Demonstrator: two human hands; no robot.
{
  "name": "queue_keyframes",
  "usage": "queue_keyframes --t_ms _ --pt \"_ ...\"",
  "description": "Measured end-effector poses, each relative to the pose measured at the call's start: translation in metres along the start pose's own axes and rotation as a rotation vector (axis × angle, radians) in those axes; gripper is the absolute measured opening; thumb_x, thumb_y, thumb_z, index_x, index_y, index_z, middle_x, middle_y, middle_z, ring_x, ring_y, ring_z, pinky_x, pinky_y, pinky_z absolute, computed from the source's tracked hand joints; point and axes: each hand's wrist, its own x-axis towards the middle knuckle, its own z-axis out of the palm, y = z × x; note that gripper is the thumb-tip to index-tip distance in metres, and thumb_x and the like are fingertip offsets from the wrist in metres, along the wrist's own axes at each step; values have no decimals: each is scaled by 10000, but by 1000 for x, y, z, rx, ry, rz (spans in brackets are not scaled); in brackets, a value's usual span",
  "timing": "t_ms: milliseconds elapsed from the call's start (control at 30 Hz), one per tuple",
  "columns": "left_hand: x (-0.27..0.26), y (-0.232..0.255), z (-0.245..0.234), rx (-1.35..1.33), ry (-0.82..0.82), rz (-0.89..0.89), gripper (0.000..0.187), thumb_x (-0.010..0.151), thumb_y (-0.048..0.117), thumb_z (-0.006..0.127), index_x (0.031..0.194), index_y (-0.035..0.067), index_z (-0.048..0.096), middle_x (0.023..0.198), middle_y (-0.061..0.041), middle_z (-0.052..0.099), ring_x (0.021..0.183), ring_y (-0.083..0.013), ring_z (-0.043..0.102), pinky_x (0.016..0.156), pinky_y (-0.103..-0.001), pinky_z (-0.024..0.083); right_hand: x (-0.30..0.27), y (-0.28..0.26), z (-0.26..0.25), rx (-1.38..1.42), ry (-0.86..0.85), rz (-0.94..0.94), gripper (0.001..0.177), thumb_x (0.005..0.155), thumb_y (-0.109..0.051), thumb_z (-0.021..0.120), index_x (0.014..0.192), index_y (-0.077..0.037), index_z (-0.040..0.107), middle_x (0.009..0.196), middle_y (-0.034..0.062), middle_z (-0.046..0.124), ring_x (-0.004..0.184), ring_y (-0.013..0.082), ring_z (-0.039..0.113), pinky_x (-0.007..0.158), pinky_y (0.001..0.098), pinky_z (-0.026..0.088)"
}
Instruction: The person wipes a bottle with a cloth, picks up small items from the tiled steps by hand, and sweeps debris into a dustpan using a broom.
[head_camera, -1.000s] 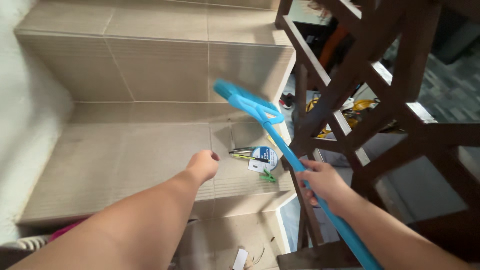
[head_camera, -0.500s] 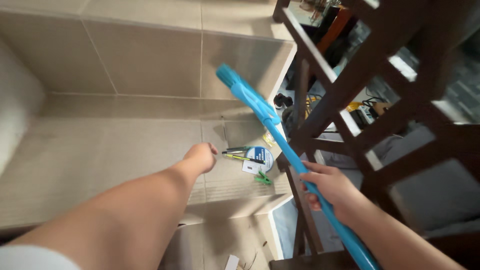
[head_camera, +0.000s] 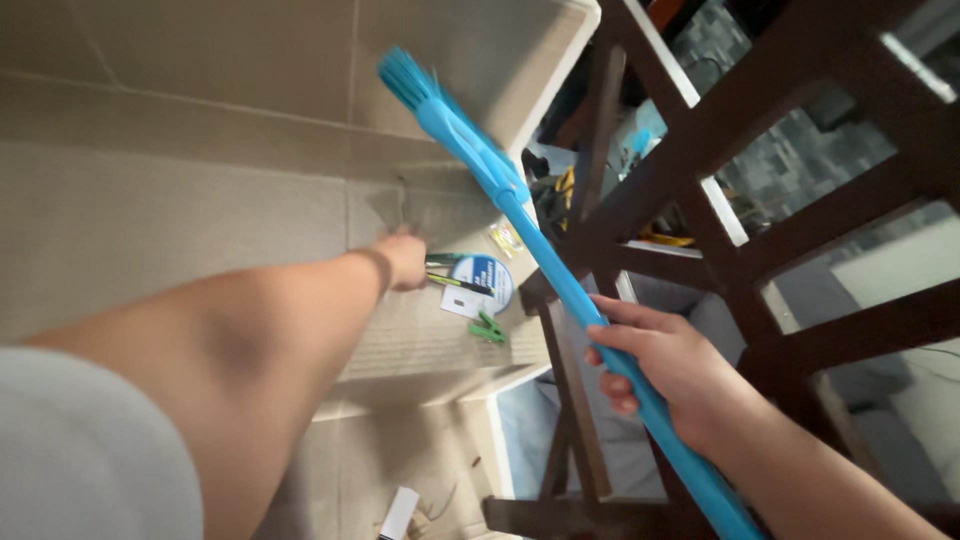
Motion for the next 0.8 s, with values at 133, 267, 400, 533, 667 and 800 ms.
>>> queue_keyframes --t_ms 133,267,400,533,667,800 --pt "-3 22 -15 -182 -120 -169 906 837 312 808 1587 354 301 1719 13 79 1529 -467 133 1204 -654 255 5 0 3 -4 21 -4 551 945 -134 597 1492 -114 531 840 106 578 534 137 441 417 286 361" --pt "-24 25 -10 -184 -158 -157 933 886 492 750 1617 386 180 1713 66 68 1572 -432 7 1206 -732 160 16 4 -5 25 3 4 566 935 -143 599 1496 -113 525 825 99 567 520 130 422 403 281 351" --pt "-38 23 13 -82 103 -94 734 900 384 730 1540 344 375 1623 91 333 1499 -348 264 1180 -736 209 29 15 -16 -21 -87 -74 603 965 -113 597 1555 -79 472 884 124 612 562 128 472 417 291 401" --pt "-41 18 30 -70 342 4 517 851 265 730 1350 273 598 1387 17 595 1314 -321 494 1141 -649 334 32 20 -22 -24 -136 -115 568 973 -114 593 1521 -81 448 880 123 610 566 129 486 419 289 409" --pt "-52 5 38 -193 476 8 230 906 96 618 1069 199 744 1141 -36 720 1177 -337 598 980 -505 507 35 23 -25 -7 -174 -129 558 973 -119 594 1514 -81 466 877 116 613 561 128 488 417 287 409" --pt "-76 -19 40 -328 454 -84 276 903 65 597 1077 206 760 1095 -74 717 1136 -343 602 949 -486 528 36 26 -27 29 -228 -153 557 976 -112 587 1519 -75 469 881 120 613 561 140 497 420 295 417"
